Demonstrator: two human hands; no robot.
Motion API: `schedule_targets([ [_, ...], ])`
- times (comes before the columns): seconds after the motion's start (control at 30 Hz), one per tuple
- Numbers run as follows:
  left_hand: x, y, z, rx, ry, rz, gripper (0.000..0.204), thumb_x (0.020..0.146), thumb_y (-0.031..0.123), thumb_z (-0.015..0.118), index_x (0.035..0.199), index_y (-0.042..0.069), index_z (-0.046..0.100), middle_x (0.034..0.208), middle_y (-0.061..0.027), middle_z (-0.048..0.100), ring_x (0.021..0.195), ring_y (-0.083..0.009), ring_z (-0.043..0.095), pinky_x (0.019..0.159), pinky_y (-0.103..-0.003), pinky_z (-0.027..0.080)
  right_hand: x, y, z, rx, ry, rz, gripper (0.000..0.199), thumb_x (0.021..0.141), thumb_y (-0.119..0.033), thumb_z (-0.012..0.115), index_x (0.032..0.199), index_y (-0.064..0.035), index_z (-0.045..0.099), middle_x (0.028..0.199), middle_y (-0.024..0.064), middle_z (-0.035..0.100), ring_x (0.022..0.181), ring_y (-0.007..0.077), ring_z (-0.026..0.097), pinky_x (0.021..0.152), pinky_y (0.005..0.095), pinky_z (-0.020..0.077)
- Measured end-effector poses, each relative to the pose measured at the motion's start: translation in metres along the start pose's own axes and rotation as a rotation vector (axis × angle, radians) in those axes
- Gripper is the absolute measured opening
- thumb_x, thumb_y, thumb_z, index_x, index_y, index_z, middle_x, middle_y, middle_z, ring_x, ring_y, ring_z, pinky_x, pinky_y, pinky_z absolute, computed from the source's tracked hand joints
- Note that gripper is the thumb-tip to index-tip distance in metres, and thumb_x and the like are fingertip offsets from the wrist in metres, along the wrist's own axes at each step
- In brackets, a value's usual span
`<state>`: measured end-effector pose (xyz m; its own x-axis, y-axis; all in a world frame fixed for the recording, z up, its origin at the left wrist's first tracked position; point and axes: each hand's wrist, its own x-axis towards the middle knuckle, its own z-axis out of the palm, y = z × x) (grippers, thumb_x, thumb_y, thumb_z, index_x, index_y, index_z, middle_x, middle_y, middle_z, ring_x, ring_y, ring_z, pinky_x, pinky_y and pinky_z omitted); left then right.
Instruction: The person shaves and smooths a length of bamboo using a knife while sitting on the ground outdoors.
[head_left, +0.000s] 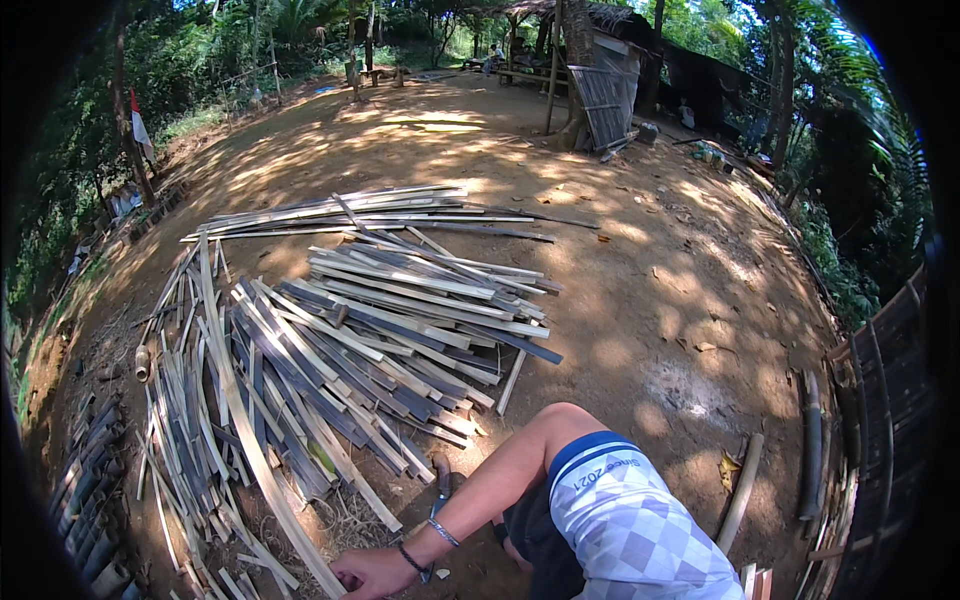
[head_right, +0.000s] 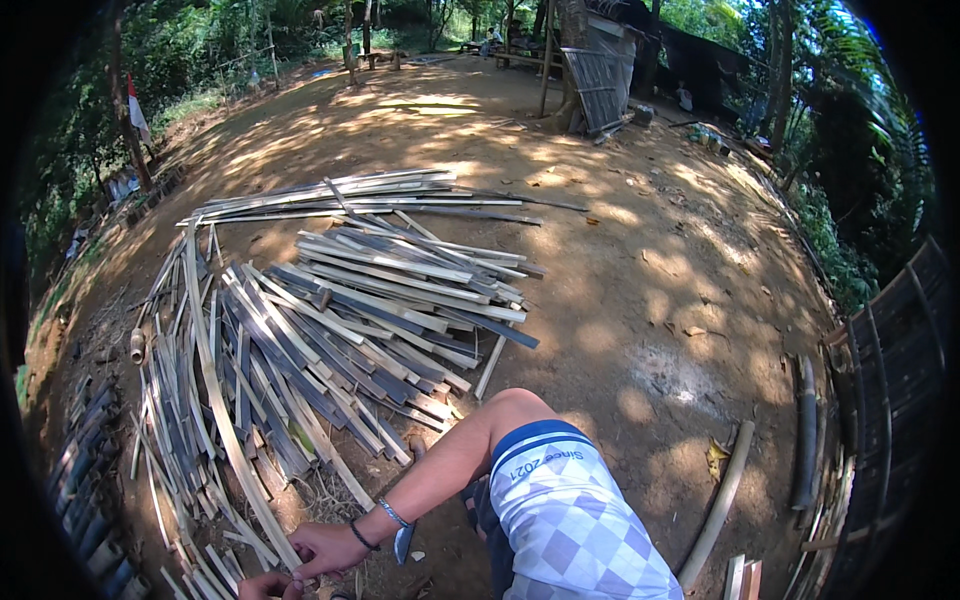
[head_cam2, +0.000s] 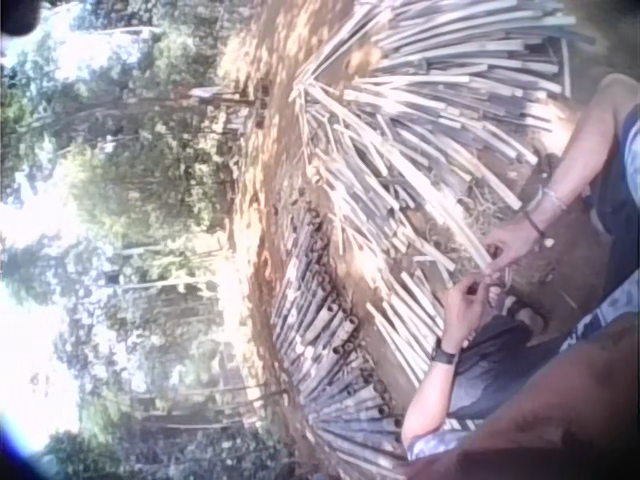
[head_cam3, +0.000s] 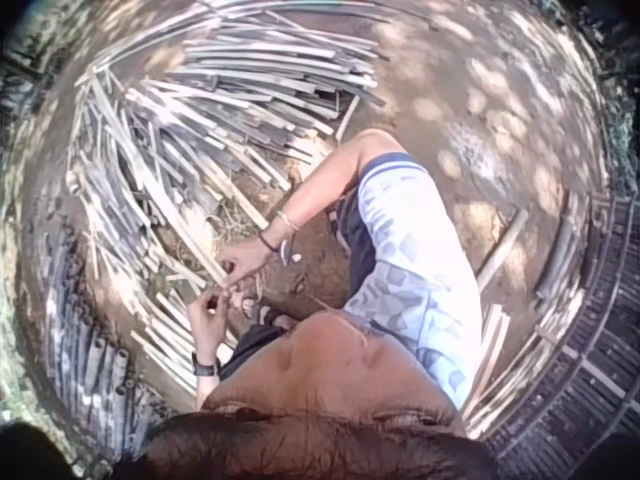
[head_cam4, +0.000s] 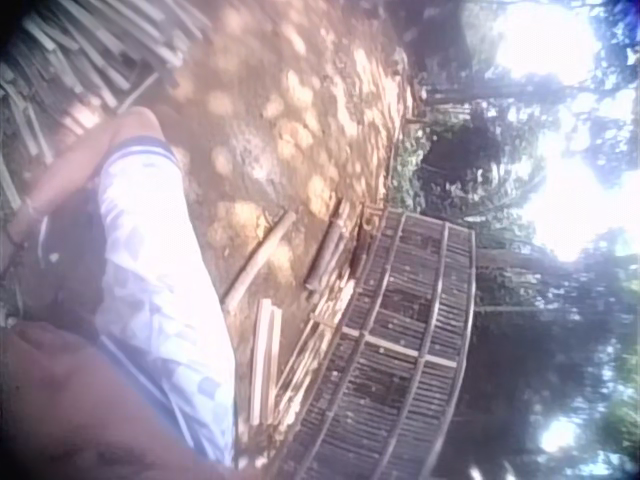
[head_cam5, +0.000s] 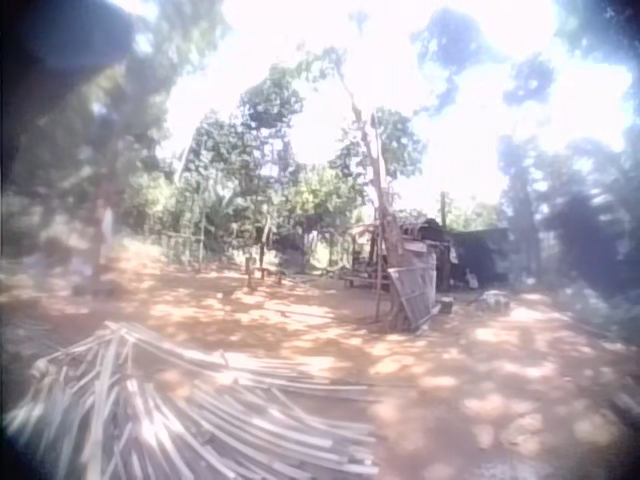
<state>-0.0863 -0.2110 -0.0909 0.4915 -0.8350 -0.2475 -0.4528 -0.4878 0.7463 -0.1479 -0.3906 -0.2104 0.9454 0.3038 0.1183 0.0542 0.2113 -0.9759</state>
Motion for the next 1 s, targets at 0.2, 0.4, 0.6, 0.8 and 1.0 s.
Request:
schedule_targets([
  [0.2,-0.006,0.0,-0.001,0.035,0.041,0.064,0.015,0.087,0.009,0.061,0.08,-0.004,0.063,0.062,-0.0069,0.058,0.058,-0.0091,0.053,0.055,-0.026,0.043,0.001,-0.006,0.003,0.025,-0.013,0.037,0.027,0.089,-0.024,0.061,0.089,0.0011,0.049,0.063,0.0064,0.061,0.045,0.0121,0.058,0.04,0.0246,0.0436],
  [0.4,-0.006,0.016,0.001,0.046,0.117,0.096,0.011,0.083,0.007,0.063,0.077,-0.002,0.064,0.059,-0.0103,0.058,0.053,-0.0125,0.054,0.052,-0.028,0.042,0.001,0.004,0.005,0.019,0.009,0.069,0.024,0.091,-0.021,0.059,0.092,0.0004,0.05,0.064,0.006,0.062,0.045,0.0114,0.057,0.04,0.0246,0.0427],
  [0.6,-0.008,0.013,-0.003,0.071,0.192,0.147,0.01,0.079,0.007,0.066,0.074,-0.002,0.065,0.063,-0.0126,0.061,0.053,-0.0181,0.058,0.051,-0.029,0.044,0.006,-0.019,0.001,0.077,-0.06,0.162,0.028,0.093,-0.026,0.058,0.093,0.0011,0.049,0.071,0.0054,0.062,0.047,0.0082,0.054,0.04,0.022,0.0416],
  [0.8,-0.017,0.017,-0.004,0.136,0.006,0.164,0.013,0.075,0.011,0.069,0.076,-0.001,0.066,0.07,-0.0139,0.064,0.062,-0.0252,0.062,0.057,-0.033,0.048,0.004,-0.02,-0.014,0.016,0.04,0.207,0.028,0.093,-0.026,0.058,0.091,0.0,0.048,0.066,0.0015,0.06,0.048,0.0079,0.055,0.042,0.0222,0.0422],
  [1.0,-0.03,-0.024,-0.007,0.655,-0.092,0.426,0.036,0.074,0.017,0.068,0.105,-0.001,0.061,0.076,-0.0162,0.064,0.081,-0.0359,0.063,0.074,-0.04,0.049,-0.004,-0.011,-0.019,-0.028,-0.057,0.216,0.027,0.093,-0.024,0.058,0.095,0.0006,0.048,0.073,0.0042,0.061,0.05,0.0073,0.054,0.043,0.0218,0.0424],
])
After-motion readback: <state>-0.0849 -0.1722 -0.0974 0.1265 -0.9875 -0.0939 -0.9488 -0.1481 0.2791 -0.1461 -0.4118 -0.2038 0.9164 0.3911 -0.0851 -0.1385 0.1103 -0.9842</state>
